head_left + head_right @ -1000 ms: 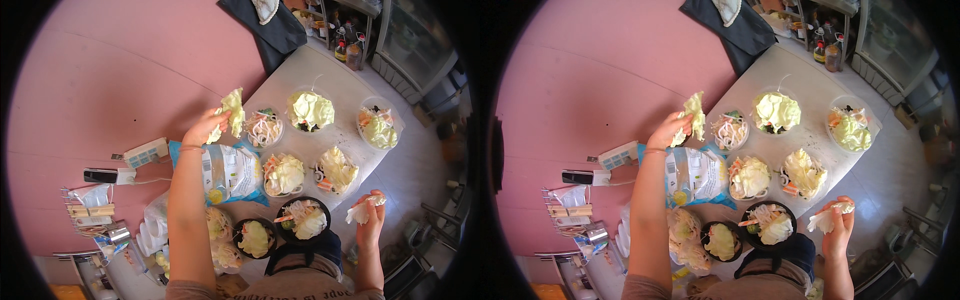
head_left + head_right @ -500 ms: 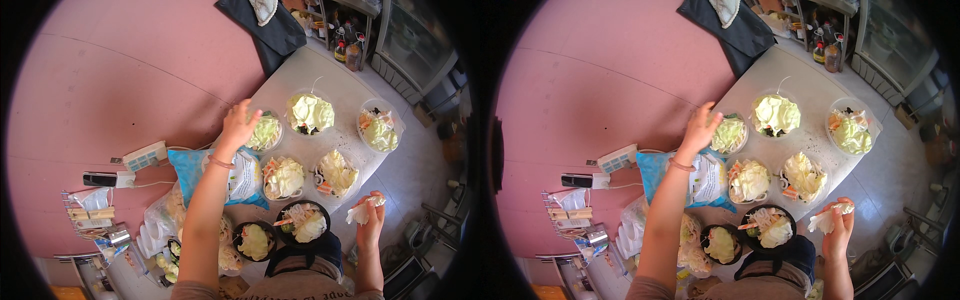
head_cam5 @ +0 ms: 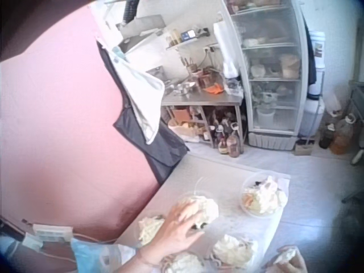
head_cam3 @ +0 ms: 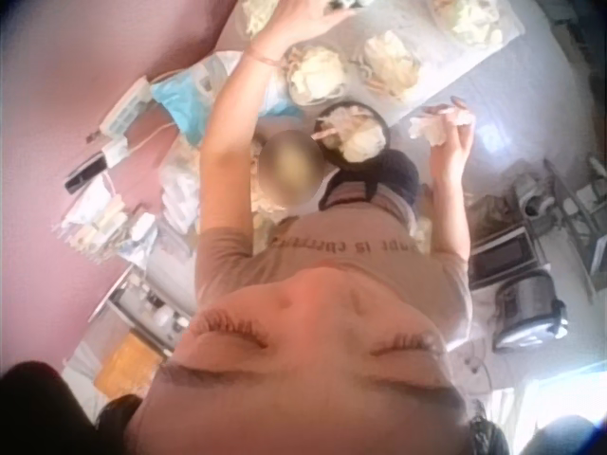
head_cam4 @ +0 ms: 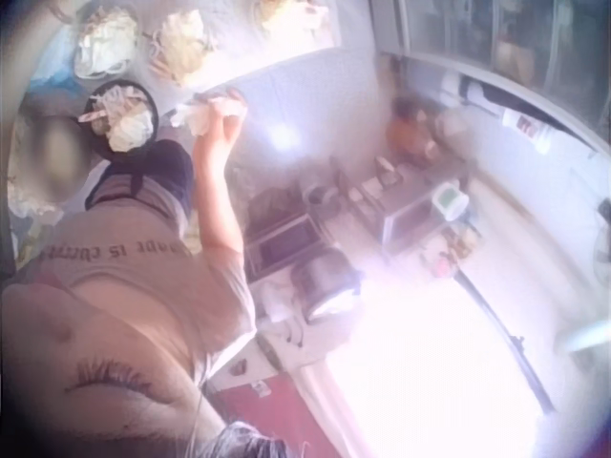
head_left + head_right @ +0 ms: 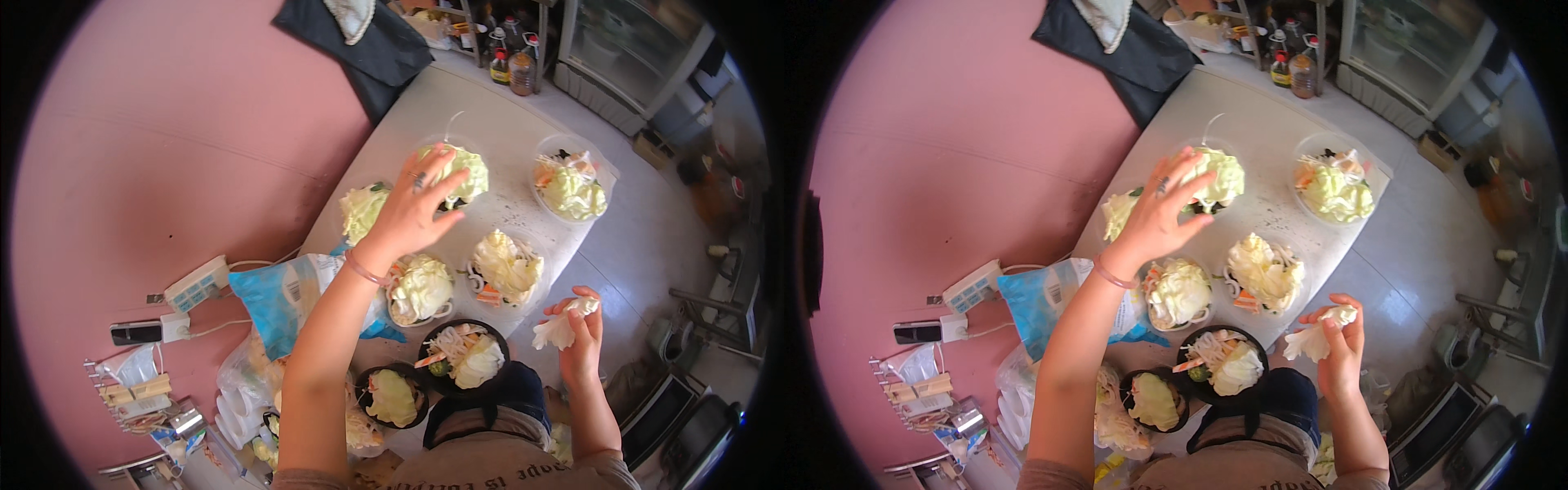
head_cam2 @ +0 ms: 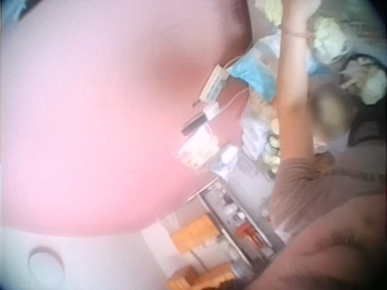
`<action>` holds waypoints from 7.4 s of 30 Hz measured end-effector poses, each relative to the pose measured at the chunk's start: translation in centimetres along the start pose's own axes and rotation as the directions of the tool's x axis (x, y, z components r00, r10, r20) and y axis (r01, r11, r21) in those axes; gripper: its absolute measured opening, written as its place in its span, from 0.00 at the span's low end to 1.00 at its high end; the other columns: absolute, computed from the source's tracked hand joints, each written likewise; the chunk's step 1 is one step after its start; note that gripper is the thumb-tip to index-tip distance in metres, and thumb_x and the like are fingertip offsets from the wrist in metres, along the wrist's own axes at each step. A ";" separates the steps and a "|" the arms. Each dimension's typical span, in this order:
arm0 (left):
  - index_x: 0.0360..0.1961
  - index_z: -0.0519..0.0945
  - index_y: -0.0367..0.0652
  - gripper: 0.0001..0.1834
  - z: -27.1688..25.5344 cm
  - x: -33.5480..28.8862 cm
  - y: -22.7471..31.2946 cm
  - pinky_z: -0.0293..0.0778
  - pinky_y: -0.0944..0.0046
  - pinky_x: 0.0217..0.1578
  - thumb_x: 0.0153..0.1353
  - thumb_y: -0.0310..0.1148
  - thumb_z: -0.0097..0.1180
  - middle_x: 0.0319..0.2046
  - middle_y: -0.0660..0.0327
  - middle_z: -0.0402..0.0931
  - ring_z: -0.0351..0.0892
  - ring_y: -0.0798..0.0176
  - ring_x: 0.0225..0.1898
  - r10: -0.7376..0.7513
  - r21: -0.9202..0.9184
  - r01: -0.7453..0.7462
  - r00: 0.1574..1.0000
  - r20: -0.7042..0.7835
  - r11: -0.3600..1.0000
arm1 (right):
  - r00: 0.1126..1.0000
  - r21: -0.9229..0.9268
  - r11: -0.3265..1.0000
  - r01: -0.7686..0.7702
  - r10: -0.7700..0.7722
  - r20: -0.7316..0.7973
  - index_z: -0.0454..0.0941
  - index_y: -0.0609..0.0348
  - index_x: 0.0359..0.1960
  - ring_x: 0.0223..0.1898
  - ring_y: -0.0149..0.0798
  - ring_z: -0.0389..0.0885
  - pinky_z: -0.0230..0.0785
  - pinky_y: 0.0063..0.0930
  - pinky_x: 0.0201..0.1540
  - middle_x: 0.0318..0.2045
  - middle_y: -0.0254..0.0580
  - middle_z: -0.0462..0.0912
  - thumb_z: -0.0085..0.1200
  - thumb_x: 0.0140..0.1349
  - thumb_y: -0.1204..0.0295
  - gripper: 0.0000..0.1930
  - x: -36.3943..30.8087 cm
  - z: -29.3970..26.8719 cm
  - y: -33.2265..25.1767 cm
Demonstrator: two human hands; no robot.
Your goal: The person assembles multiple noodle bowls by hand, adding noodles, crab sticks, and cabbage leaves into black bowls on a countertop. The person handles containers of ingredients and arranges the bowls in rows.
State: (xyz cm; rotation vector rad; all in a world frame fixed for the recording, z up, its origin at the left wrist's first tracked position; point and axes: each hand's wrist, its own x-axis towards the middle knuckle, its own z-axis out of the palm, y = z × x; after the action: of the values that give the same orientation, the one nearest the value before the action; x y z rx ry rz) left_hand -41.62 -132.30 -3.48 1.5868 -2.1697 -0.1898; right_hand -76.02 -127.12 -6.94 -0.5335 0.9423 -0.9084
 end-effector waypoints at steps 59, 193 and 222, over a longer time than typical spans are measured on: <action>0.56 0.79 0.40 0.18 -0.6 -38.3 13.3 0.77 0.69 0.49 0.65 0.18 0.55 0.49 0.61 0.83 0.82 0.64 0.49 -0.509 -0.616 0.499 0.842 0.179 0.609 | 0.993 -0.200 0.978 -0.055 0.033 -0.111 0.71 0.55 0.53 0.29 0.29 0.77 0.70 0.23 0.29 0.35 0.34 0.78 0.54 0.72 0.68 0.12 -30.0 -7.6 18.6; 0.61 0.67 0.36 0.30 -12.5 -70.8 24.0 0.80 0.63 0.47 0.59 0.20 0.66 0.52 0.56 0.75 0.79 0.64 0.49 -0.921 -0.916 0.228 0.289 -0.261 0.331 | 0.928 -0.414 0.899 0.146 0.020 0.371 0.77 0.58 0.49 0.36 0.24 0.76 0.70 0.18 0.41 0.37 0.32 0.81 0.45 0.74 0.77 0.09 -36.7 18.3 32.1; 0.67 0.61 0.40 0.31 -12.7 -82.2 27.3 0.82 0.54 0.42 0.64 0.21 0.58 0.59 0.54 0.71 0.77 0.52 0.56 -0.999 -0.934 -0.356 0.044 -0.020 0.004 | 0.298 -0.185 -0.308 0.933 0.378 0.877 0.83 0.56 0.45 0.59 0.58 0.73 0.67 0.54 0.60 0.48 0.55 0.80 0.49 0.60 0.76 0.14 -25.7 29.8 55.3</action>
State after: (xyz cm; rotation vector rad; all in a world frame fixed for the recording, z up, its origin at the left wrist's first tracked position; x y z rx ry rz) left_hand -40.08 -44.74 -4.35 0.9474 0.1326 -0.5228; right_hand -34.06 -75.64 -20.84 -2.8464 0.0530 -0.0519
